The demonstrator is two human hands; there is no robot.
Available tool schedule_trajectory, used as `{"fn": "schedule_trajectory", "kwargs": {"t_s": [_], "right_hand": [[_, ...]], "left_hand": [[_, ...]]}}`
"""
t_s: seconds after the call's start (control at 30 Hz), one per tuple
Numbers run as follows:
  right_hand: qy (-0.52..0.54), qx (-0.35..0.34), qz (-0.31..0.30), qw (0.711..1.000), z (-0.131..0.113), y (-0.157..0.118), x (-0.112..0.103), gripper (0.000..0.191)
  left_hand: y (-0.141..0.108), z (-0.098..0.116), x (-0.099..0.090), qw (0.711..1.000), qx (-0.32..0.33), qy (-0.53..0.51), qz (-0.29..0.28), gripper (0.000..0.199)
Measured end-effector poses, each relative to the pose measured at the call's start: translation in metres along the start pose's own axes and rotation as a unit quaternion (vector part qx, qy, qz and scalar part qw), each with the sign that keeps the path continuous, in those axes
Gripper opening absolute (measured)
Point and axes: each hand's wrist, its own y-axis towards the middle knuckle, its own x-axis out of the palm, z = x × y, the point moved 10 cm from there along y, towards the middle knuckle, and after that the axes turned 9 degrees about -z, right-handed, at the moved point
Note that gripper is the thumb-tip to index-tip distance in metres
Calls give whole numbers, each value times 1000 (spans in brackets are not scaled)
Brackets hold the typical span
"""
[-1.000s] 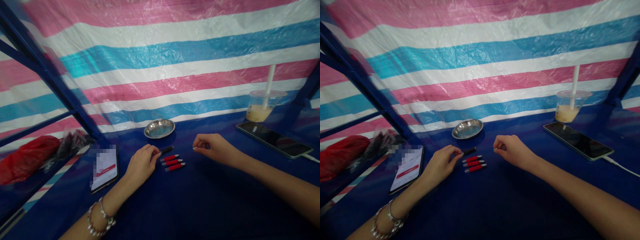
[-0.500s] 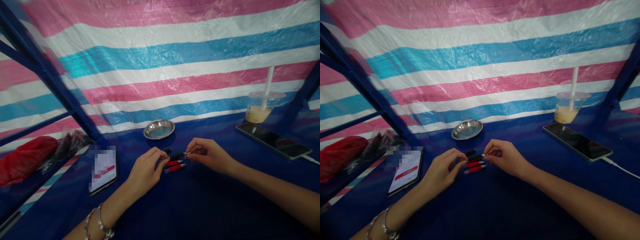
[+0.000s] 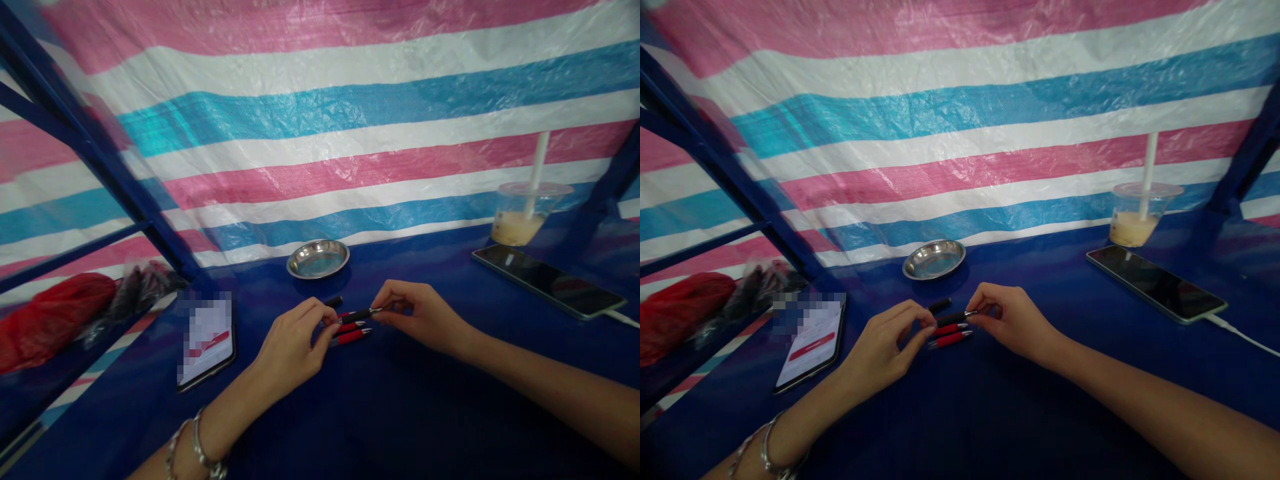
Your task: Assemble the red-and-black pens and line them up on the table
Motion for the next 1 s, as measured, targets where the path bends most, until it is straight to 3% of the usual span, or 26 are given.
{"fn": "schedule_trajectory", "kwargs": {"t_s": [0.2,0.5,0.7,0.87,1.0], "right_hand": [[-88,-19,13,996,-7,-3,-3,5],[-91,10,-15,996,-1,-1,1,21],[-144,-26,-29,989,-11,0,3,14],[-185,13,-48,982,-3,1,5,24],[-189,-18,-56,980,-7,1,8,21]], "left_hand": [[1,4,-1,1000,3,-6,-11,12],[0,4,-3,1000,11,15,1,14],[0,2,-3,1000,11,16,8,14],[-1,2,-3,1000,14,16,6,14],[0,2,-2,1000,18,18,6,15]]}}
